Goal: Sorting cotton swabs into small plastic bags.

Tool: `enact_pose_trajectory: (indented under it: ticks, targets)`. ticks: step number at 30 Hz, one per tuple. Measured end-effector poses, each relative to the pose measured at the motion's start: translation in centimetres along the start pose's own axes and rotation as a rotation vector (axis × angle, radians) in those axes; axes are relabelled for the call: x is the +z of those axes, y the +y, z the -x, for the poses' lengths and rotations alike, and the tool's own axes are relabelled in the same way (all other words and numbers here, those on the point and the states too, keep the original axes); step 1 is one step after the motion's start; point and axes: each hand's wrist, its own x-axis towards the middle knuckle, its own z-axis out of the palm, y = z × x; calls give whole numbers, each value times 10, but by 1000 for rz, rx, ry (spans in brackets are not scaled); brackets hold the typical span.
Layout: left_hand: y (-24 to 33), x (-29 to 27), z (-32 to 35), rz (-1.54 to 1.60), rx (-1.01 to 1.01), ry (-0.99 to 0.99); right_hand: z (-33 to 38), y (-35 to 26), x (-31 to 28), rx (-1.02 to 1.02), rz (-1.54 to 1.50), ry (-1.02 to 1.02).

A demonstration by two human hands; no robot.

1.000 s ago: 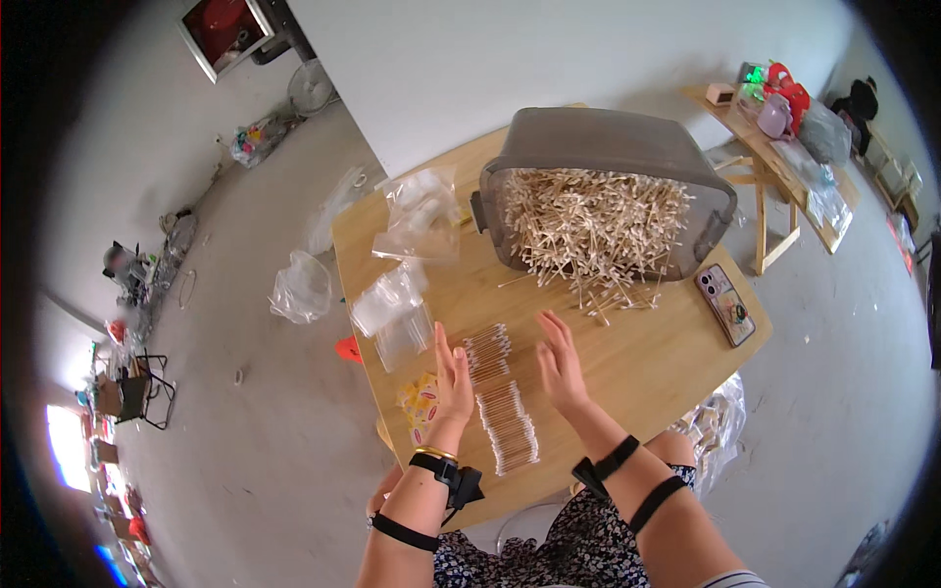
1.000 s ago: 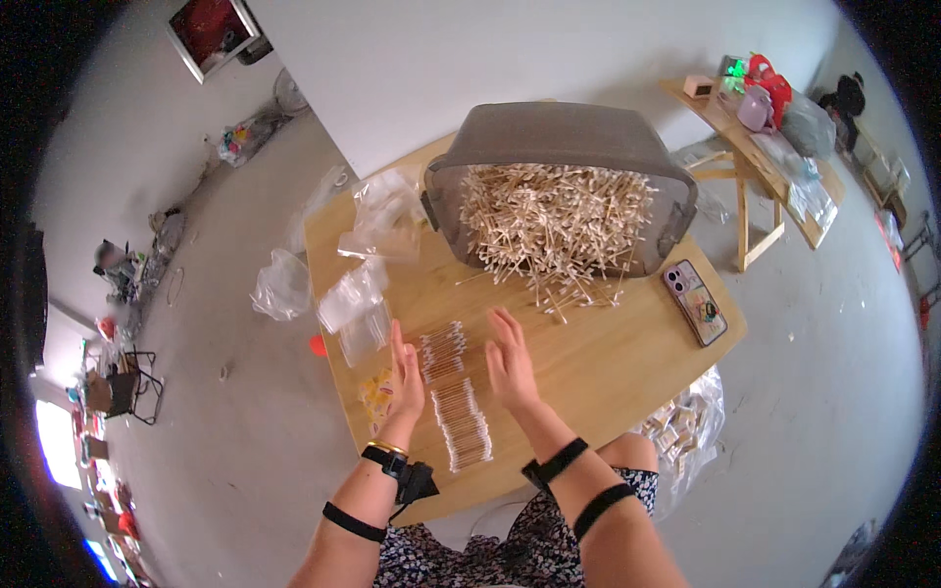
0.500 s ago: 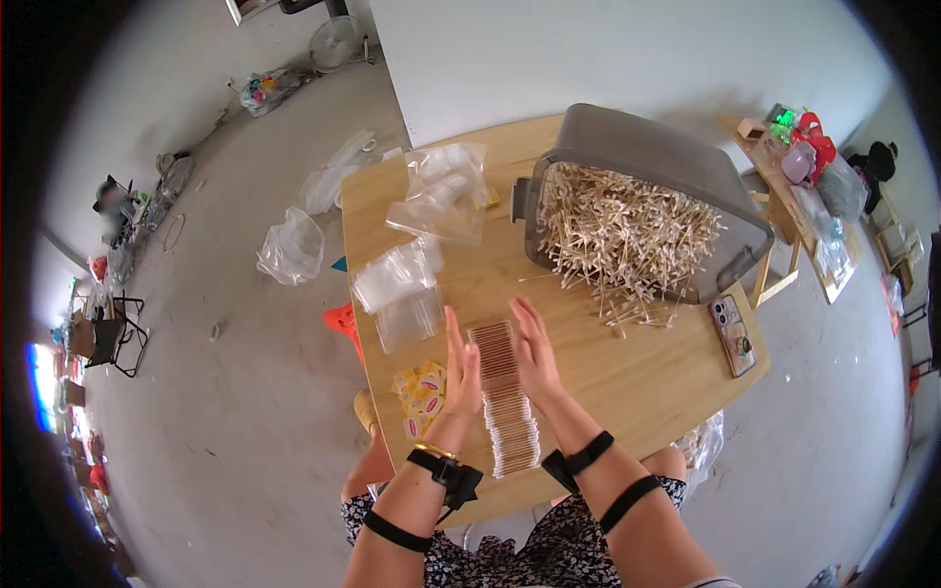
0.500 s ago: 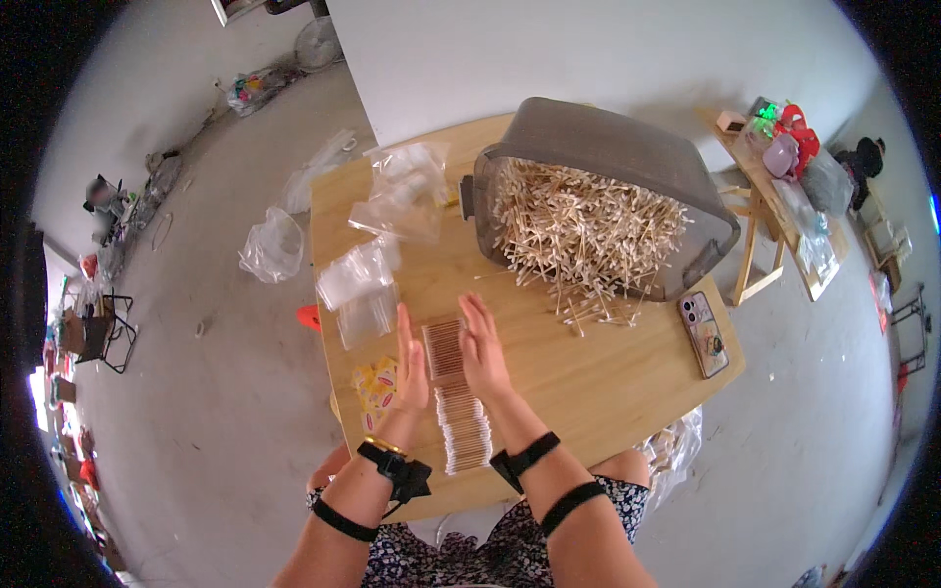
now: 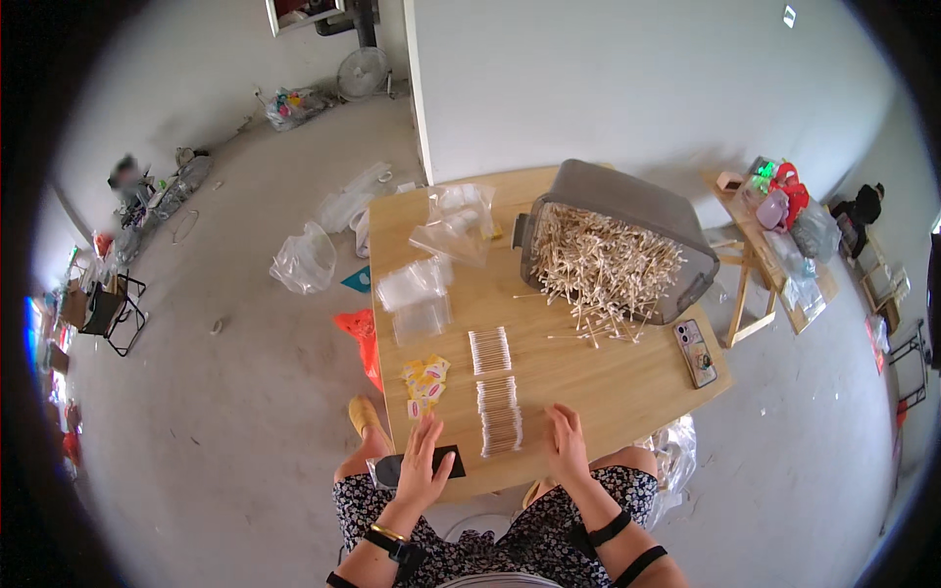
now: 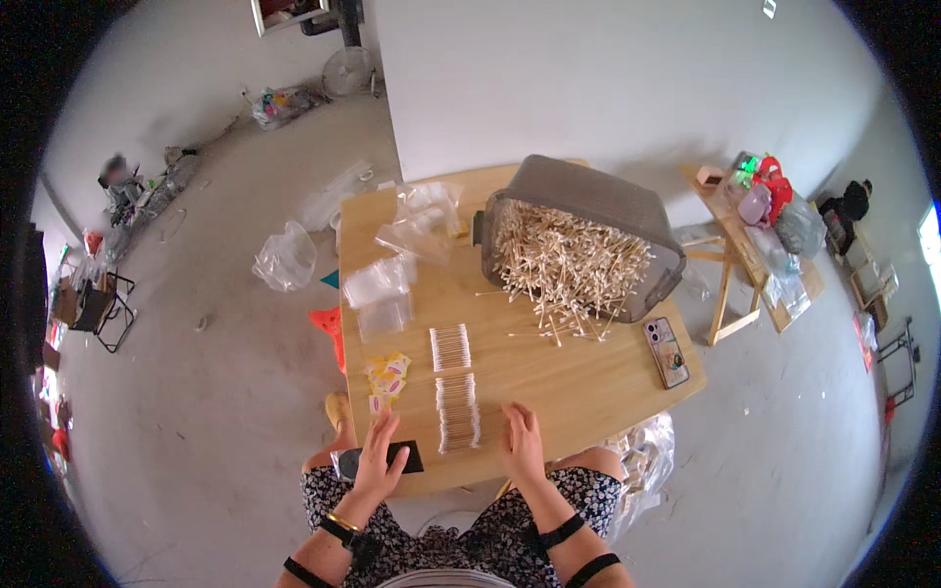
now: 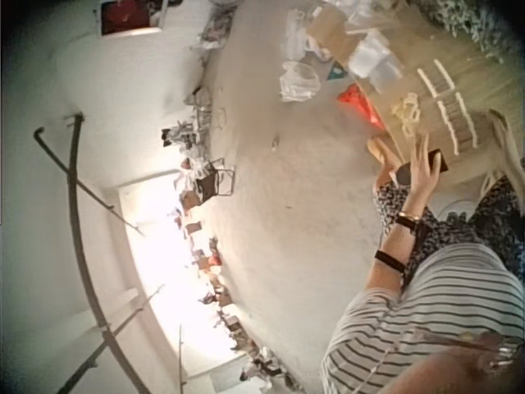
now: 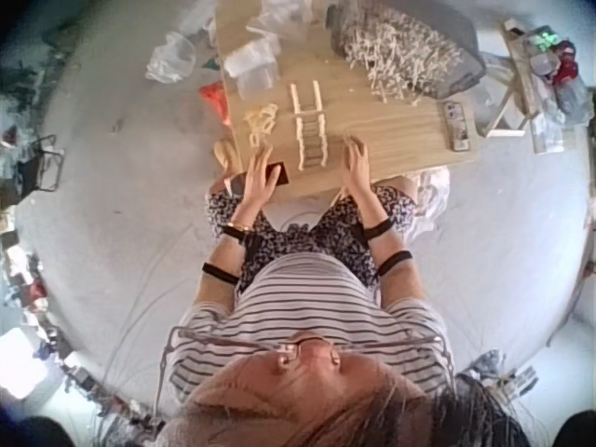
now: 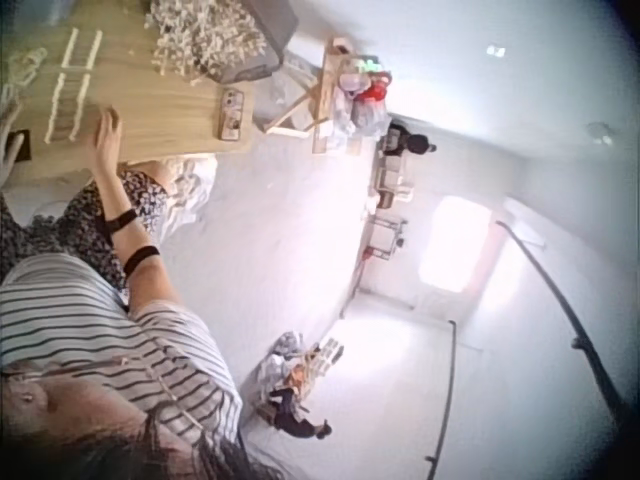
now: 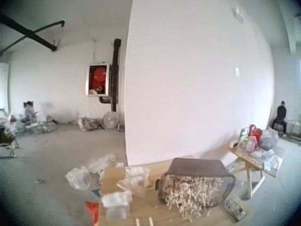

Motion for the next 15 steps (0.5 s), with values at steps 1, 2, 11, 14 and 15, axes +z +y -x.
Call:
enact_pose_trajectory:
  ticks: [1, 2, 11, 14, 15]
  targets:
    - [4, -4, 11, -32, -4, -3, 10, 2, -3, -13, 137, -28]
    - [3, -7, 22, -28, 9, 12, 22, 6, -5, -29, 145, -20]
    - [10, -20, 103, -396, 64, -193, 77, -11, -1, 6, 644, -255]
    - [13, -34, 118, -209, -42, -276, 86, -12, -1, -28, 724, -292]
    - [14, -40, 124, -171, -36, -246, 87, -12, -1, -9, 734, -346]
